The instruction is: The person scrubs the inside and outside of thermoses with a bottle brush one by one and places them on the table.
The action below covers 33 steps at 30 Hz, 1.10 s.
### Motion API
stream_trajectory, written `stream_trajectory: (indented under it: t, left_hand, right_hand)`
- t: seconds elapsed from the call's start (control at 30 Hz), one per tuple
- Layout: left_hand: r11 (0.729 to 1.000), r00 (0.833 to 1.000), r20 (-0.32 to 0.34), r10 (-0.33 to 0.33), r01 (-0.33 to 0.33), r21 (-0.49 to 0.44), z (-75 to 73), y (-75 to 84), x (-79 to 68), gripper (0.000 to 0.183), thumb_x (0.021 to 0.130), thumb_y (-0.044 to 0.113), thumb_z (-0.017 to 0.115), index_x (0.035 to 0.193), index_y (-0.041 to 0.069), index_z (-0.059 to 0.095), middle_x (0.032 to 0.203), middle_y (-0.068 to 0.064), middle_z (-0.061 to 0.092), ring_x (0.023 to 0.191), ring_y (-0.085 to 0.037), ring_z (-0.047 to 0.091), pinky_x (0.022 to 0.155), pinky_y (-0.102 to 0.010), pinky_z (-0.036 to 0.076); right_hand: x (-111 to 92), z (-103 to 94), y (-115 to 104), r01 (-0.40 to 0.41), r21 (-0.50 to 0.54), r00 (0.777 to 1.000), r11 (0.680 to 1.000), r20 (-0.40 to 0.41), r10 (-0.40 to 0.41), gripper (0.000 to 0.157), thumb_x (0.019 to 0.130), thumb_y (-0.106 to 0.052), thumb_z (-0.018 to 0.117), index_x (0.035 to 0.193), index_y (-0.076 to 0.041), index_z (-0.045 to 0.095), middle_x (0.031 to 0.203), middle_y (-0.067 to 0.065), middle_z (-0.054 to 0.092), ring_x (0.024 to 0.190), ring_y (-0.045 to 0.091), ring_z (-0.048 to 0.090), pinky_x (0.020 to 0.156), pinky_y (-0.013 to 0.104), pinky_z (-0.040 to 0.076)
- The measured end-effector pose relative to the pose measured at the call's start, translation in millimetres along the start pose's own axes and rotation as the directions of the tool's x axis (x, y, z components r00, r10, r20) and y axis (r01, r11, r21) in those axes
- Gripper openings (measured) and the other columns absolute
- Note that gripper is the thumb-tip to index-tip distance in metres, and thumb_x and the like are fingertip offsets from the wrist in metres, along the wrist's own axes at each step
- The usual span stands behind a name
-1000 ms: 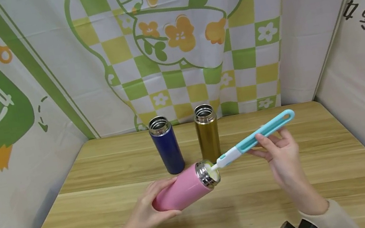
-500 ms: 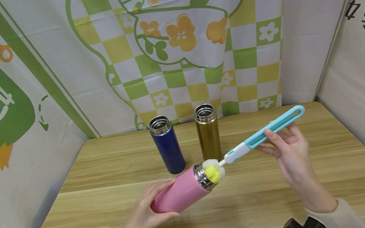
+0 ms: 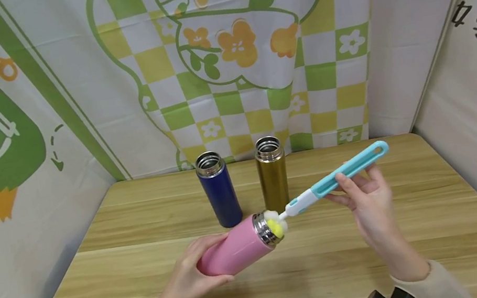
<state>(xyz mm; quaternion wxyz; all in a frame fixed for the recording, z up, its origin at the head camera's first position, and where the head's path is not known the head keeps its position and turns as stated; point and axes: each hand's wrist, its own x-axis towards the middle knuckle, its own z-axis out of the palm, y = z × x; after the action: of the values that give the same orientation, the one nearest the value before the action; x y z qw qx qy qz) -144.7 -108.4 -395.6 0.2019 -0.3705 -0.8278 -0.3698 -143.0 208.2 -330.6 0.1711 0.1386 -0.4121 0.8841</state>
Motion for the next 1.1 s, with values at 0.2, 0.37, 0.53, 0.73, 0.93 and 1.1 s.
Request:
stream_trajectory:
  t: [0.2, 0.37, 0.53, 0.73, 0.93, 1.1]
  left_hand:
    - [1.000, 1.000, 0.010, 0.008, -0.009, 0.012, 2.5, 1.2, 3.1, 0.071, 0.054, 0.028, 0.083, 0.117, 0.013, 0.055, 0.109, -0.002, 0.058, 0.098, -0.017, 0.052, 0.078, -0.035, 0.046]
    - [0.998, 0.999, 0.037, 0.039, -0.038, -0.048, 6.5, 6.7, 11.8, 0.071, 0.056, 0.025, 0.083, 0.119, 0.014, 0.053, 0.113, -0.002, 0.057, 0.101, -0.017, 0.051, 0.081, -0.033, 0.044]
    - [0.997, 0.999, 0.026, 0.046, -0.044, -0.065, 9.1, 9.5, 16.9, 0.072, 0.053, 0.022, 0.084, 0.118, 0.013, 0.054, 0.112, -0.001, 0.057, 0.101, -0.015, 0.052, 0.081, -0.032, 0.044]
    - [0.996, 0.998, 0.022, 0.067, -0.066, -0.056, 11.2, 7.6, 16.1, 0.073, 0.053, 0.023, 0.085, 0.118, 0.013, 0.054, 0.111, -0.001, 0.058, 0.102, -0.015, 0.052, 0.084, -0.036, 0.042]
    - [0.996, 0.997, 0.017, 0.077, -0.076, -0.046, 12.4, 4.6, 13.4, 0.072, 0.055, 0.025, 0.083, 0.119, 0.013, 0.053, 0.111, -0.002, 0.058, 0.099, -0.016, 0.053, 0.080, -0.031, 0.044]
    - [0.999, 0.999, 0.033, 0.023, -0.022, -0.035, 10.4, 3.3, 8.8, 0.071, 0.056, 0.028, 0.082, 0.120, 0.015, 0.053, 0.113, -0.001, 0.057, 0.100, -0.015, 0.052, 0.080, -0.031, 0.045]
  right_hand:
    - [0, -12.7, 19, -0.002, -0.049, 1.000, 0.999, 0.006, 0.002, 0.021, 0.083, 0.010, 0.051, 0.102, -0.001, 0.050, 0.083, 0.009, 0.063, 0.076, 0.021, 0.063, 0.069, 0.040, 0.050]
    - [4, -59.9, 62, -0.005, -0.116, 0.989, 0.993, 0.149, 0.022, 0.034, 0.084, 0.012, 0.048, 0.115, 0.002, 0.041, 0.098, 0.019, 0.058, 0.088, 0.032, 0.060, 0.072, 0.048, 0.047]
    - [6, -90.2, 88, 0.007, -0.161, 0.985, 0.987, 0.170, 0.021, 0.039, 0.085, 0.012, 0.045, 0.121, 0.002, 0.037, 0.105, 0.023, 0.055, 0.092, 0.038, 0.057, 0.074, 0.052, 0.045]
    - [8, -124.8, 118, -0.029, -0.189, 0.989, 0.982, 0.137, 0.055, 0.043, 0.085, 0.010, 0.048, 0.124, 0.000, 0.035, 0.109, 0.022, 0.053, 0.097, 0.042, 0.054, 0.076, 0.055, 0.042]
    - [13, -134.6, 115, -0.036, -0.145, 0.996, 0.989, 0.081, 0.049, 0.040, 0.085, 0.012, 0.047, 0.123, 0.002, 0.038, 0.108, 0.023, 0.055, 0.094, 0.041, 0.055, 0.076, 0.056, 0.042]
    - [8, -88.1, 69, -0.012, -0.099, 0.997, 0.995, 0.079, 0.020, 0.035, 0.083, 0.006, 0.054, 0.116, 0.005, 0.041, 0.098, 0.017, 0.060, 0.087, 0.032, 0.060, 0.074, 0.053, 0.045]
